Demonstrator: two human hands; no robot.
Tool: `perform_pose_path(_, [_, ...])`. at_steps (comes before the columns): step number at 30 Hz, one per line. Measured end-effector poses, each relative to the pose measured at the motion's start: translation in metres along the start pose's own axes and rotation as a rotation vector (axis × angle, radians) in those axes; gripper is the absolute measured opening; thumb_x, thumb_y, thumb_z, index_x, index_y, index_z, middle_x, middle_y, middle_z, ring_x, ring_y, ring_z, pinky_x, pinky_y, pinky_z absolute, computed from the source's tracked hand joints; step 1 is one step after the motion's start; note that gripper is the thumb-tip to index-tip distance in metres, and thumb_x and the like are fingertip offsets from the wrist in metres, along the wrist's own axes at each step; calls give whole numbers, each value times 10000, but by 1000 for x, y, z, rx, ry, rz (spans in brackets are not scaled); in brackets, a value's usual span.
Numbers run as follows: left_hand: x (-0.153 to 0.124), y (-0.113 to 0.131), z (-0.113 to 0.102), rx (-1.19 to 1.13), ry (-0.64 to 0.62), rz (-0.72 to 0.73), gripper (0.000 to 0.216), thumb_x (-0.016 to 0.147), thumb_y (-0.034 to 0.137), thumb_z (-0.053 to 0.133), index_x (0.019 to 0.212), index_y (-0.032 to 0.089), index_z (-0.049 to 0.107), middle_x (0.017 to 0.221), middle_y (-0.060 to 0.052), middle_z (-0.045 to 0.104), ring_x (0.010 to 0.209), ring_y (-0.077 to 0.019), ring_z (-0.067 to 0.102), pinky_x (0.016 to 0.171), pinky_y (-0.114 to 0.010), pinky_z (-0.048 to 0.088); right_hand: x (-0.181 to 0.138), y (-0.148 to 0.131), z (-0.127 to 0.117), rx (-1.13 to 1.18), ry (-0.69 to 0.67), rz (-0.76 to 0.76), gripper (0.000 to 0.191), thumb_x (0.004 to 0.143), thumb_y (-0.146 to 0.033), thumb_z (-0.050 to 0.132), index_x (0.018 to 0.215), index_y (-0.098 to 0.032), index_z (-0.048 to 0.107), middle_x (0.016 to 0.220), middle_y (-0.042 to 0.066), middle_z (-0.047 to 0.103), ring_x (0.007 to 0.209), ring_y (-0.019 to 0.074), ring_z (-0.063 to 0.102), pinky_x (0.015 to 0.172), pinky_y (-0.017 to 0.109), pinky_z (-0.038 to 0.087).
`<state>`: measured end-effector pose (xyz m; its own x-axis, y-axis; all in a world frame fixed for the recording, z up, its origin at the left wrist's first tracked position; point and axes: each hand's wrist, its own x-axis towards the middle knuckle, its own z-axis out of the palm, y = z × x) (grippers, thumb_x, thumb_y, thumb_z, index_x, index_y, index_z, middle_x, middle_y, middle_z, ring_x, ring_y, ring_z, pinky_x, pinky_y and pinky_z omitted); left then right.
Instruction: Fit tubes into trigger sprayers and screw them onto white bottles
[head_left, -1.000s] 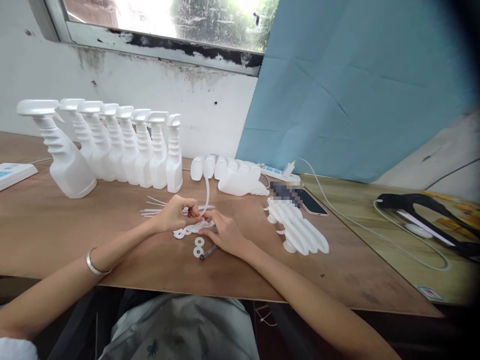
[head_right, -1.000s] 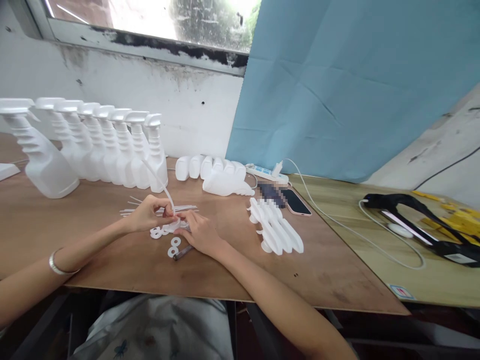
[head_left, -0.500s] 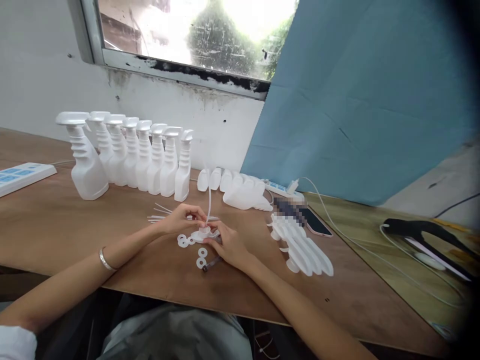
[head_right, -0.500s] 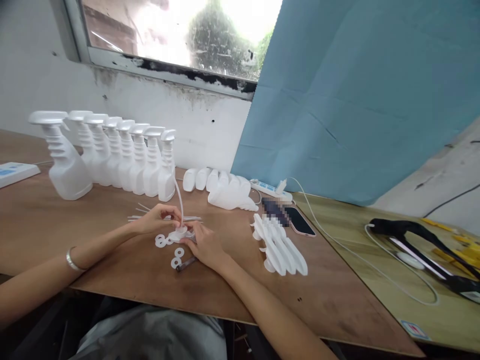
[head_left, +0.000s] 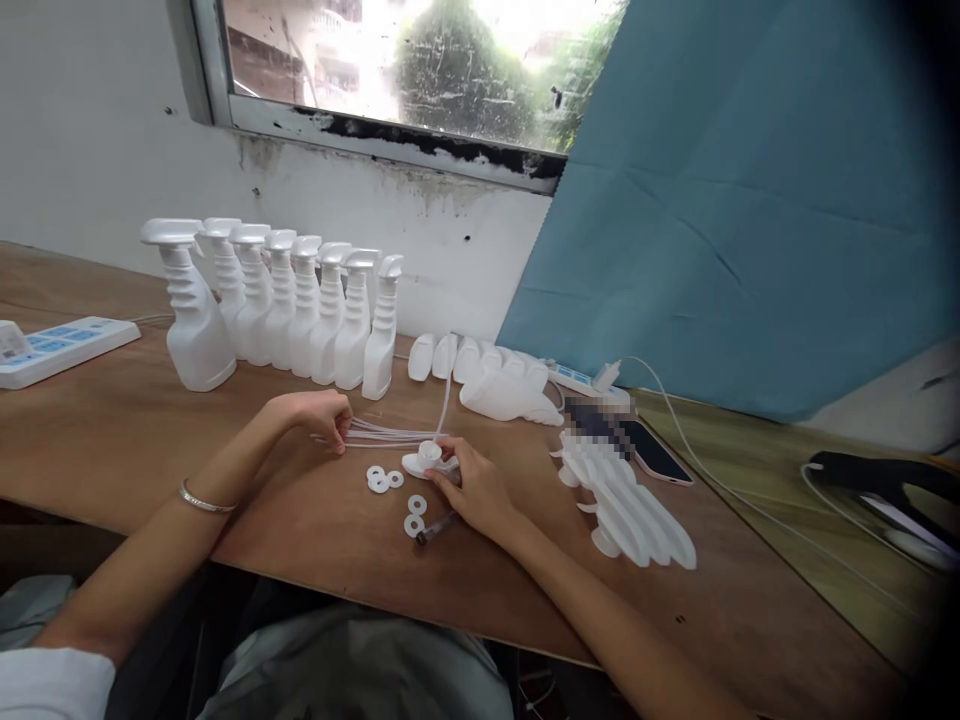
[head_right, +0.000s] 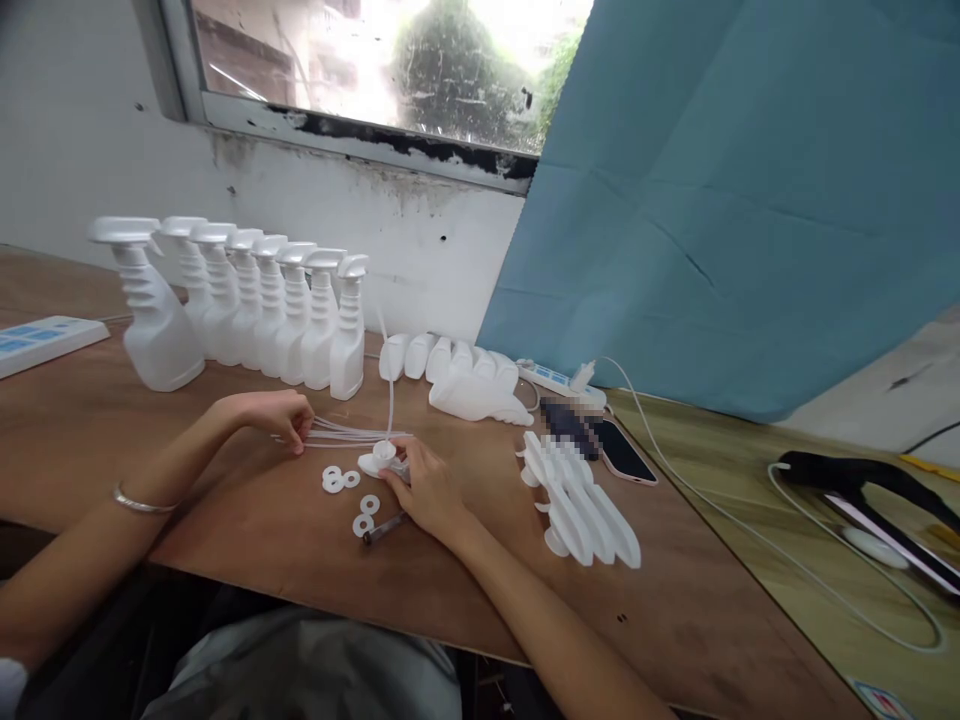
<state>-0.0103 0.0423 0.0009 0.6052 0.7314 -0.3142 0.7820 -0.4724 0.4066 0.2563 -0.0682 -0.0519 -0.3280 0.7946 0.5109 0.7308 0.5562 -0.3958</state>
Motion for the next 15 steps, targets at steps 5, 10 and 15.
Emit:
perform_pose_path(5, [4,5,5,42,-23,52,160,538,313,652,606,170,631,592,-7,603,528,-131,507,451,-193,315,0,0,0,-8,0,-4,289,788,-290,531,1050,-205,443,960,50,592,853,188,571,748,326,456])
perform_pose_path(10, [4,4,4,92,28,97,143,622,305,575,625,168,615,607,-8,596,554,-132,510,481,-200,327,0,-2,-2,22,7,-24,273,762,-276,561,1006,-207,461,937,40,590,849,180,566,755,317,448])
perform_pose_path(15, [-1,9,3,118,68,81,150,626,307,582,684,171,607,674,-11,594,596,-137,516,498,-198,331,1,-4,-3,70,-51,10,324,729,-233,583,1026,-217,456,964,36,586,865,185,561,766,328,448])
